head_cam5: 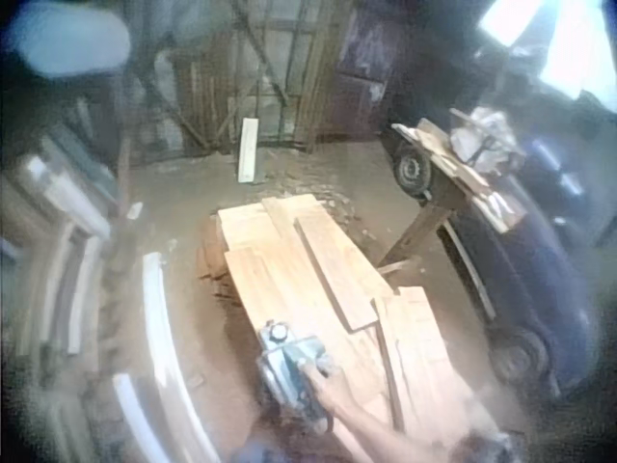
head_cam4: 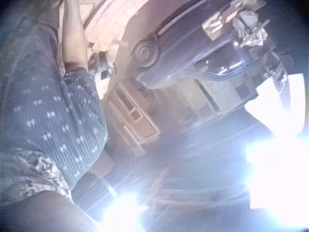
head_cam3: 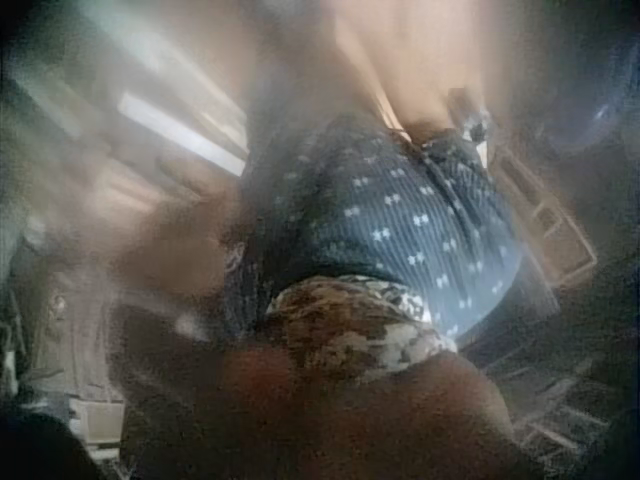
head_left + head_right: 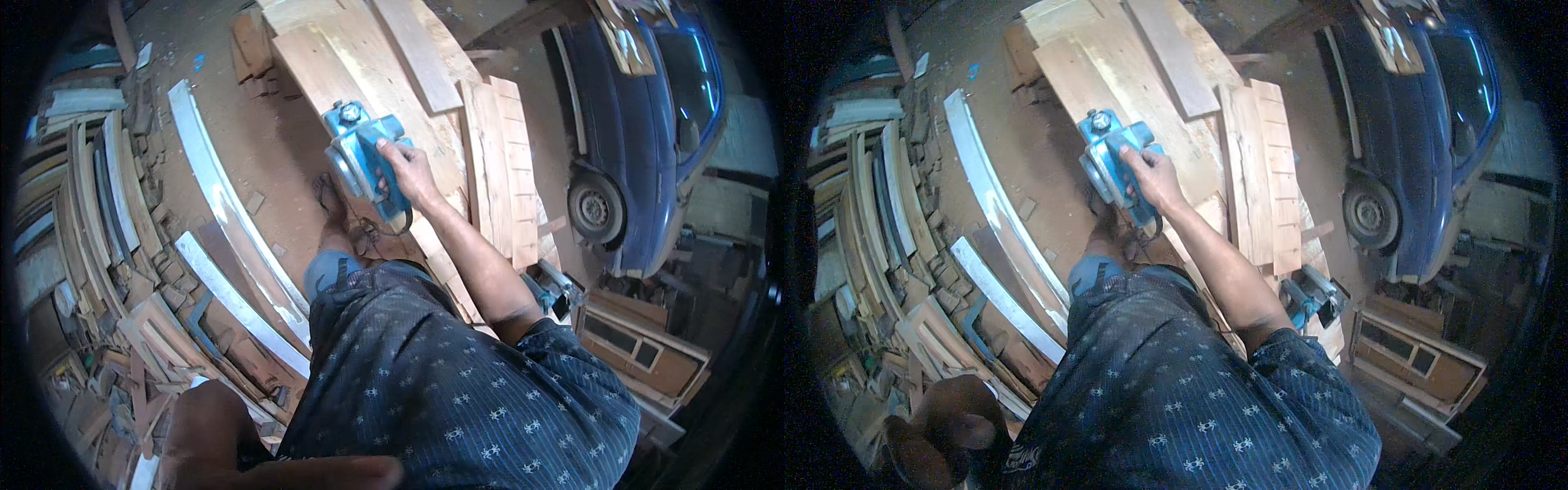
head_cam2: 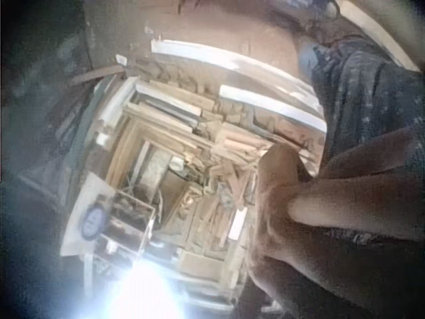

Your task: The person marks a wooden plank with a square and pencil, then retrieves a hand saw to cut a piece of wood. They clamp the wood to a workbench and use a circular saw to cut several planks, followed by sanding the cut pieces with an electric sander.

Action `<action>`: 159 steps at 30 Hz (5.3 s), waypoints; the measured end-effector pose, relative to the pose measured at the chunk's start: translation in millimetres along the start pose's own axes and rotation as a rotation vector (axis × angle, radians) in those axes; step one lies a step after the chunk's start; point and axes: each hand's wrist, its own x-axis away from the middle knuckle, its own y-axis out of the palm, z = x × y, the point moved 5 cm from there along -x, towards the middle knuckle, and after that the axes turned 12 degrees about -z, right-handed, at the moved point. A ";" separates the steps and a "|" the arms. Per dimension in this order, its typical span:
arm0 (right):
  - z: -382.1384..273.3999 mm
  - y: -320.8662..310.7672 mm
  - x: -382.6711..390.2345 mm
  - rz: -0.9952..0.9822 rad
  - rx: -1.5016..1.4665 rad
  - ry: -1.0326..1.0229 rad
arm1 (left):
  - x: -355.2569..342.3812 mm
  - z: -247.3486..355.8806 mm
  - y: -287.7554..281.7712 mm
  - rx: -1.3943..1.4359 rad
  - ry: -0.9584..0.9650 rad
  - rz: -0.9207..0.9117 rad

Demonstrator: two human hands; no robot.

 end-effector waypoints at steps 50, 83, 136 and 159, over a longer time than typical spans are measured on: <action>4.9 -295.0 6.7 0.209 0.258 -0.177 | 120.5 -175.8 18.4 0.202 -0.422 0.708; 234.9 -555.7 163.7 1.563 -0.537 -0.245 | -182.4 -518.6 291.7 -1.128 -0.265 -0.958; -52.7 15.6 18.0 0.222 0.046 -0.224 | 3.3 -317.0 -125.7 -0.955 -0.523 0.168; 95.8 -25.9 45.5 0.875 0.694 0.002 | -3.6 -386.1 -341.1 -0.613 -0.565 0.228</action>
